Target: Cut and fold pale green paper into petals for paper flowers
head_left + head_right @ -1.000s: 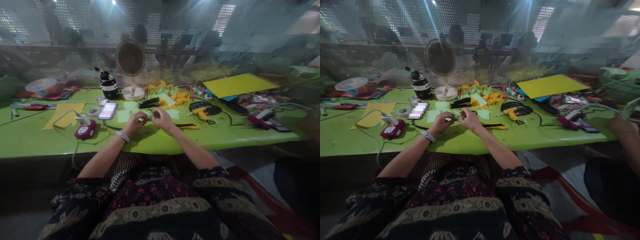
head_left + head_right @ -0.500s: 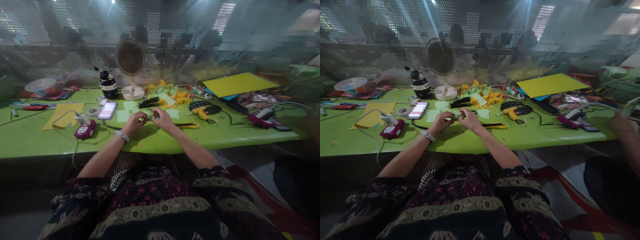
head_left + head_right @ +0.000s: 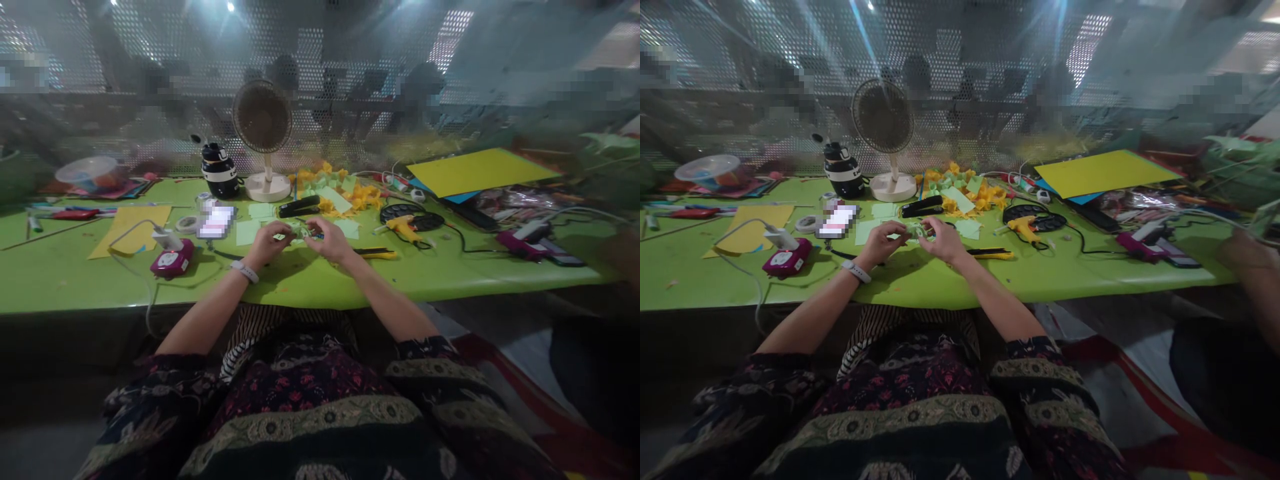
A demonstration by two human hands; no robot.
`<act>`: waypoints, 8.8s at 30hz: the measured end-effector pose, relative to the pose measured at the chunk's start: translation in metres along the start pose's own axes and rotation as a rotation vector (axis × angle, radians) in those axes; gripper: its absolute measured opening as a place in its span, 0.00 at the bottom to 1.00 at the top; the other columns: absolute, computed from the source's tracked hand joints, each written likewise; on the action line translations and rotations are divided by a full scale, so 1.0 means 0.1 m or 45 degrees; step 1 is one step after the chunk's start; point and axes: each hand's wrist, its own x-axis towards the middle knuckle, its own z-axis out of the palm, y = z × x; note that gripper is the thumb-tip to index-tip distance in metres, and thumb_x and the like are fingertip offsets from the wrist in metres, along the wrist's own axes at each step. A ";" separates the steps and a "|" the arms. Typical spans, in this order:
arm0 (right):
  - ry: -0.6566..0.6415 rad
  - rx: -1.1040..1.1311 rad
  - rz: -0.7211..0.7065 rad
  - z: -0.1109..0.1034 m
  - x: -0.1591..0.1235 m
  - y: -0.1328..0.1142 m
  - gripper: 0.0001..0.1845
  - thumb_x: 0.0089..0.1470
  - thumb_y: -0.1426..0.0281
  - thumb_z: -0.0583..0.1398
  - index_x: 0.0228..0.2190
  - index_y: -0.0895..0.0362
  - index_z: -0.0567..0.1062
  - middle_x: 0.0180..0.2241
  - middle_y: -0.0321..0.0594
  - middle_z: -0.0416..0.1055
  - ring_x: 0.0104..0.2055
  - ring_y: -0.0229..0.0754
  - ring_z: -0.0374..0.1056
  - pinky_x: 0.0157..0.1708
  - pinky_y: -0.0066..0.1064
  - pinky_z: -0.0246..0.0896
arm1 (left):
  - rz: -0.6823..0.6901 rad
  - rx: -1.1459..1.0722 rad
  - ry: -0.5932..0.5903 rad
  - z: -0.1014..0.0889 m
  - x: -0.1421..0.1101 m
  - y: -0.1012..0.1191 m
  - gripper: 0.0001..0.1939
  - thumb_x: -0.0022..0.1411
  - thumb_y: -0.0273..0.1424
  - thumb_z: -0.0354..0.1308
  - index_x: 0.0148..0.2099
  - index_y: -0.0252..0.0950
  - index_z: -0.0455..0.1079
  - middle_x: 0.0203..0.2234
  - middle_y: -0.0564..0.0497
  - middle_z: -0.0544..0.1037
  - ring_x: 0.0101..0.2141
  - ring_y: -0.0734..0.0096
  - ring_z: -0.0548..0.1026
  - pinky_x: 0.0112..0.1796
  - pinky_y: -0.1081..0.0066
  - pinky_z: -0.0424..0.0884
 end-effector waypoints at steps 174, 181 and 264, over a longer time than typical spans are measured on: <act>0.245 -0.304 -0.350 0.19 0.00 0.12 0.05 0.57 0.69 0.61 0.32 0.55 0.77 0.38 0.47 0.78 0.40 0.49 0.72 0.42 0.41 0.70 | 0.164 0.102 -0.049 -0.01 -0.01 0.16 0.12 0.64 0.37 0.61 0.39 0.35 0.81 0.40 0.39 0.82 0.37 0.66 0.80 0.28 0.72 0.79; 0.210 -0.255 -0.332 0.19 0.00 0.12 0.06 0.58 0.69 0.61 0.33 0.58 0.79 0.38 0.49 0.77 0.41 0.50 0.72 0.41 0.42 0.69 | 0.047 -0.029 -0.050 -0.02 -0.01 0.17 0.14 0.64 0.41 0.63 0.39 0.35 0.81 0.41 0.40 0.81 0.39 0.65 0.80 0.27 0.74 0.79; 0.148 -0.129 -0.278 0.15 0.03 0.17 0.19 0.64 0.56 0.60 0.29 0.56 0.78 0.31 0.43 0.76 0.33 0.44 0.70 0.36 0.36 0.65 | 0.393 0.313 0.035 -0.04 0.01 0.00 0.05 0.64 0.30 0.62 0.39 0.36 0.78 0.43 0.42 0.83 0.43 0.65 0.82 0.46 0.63 0.79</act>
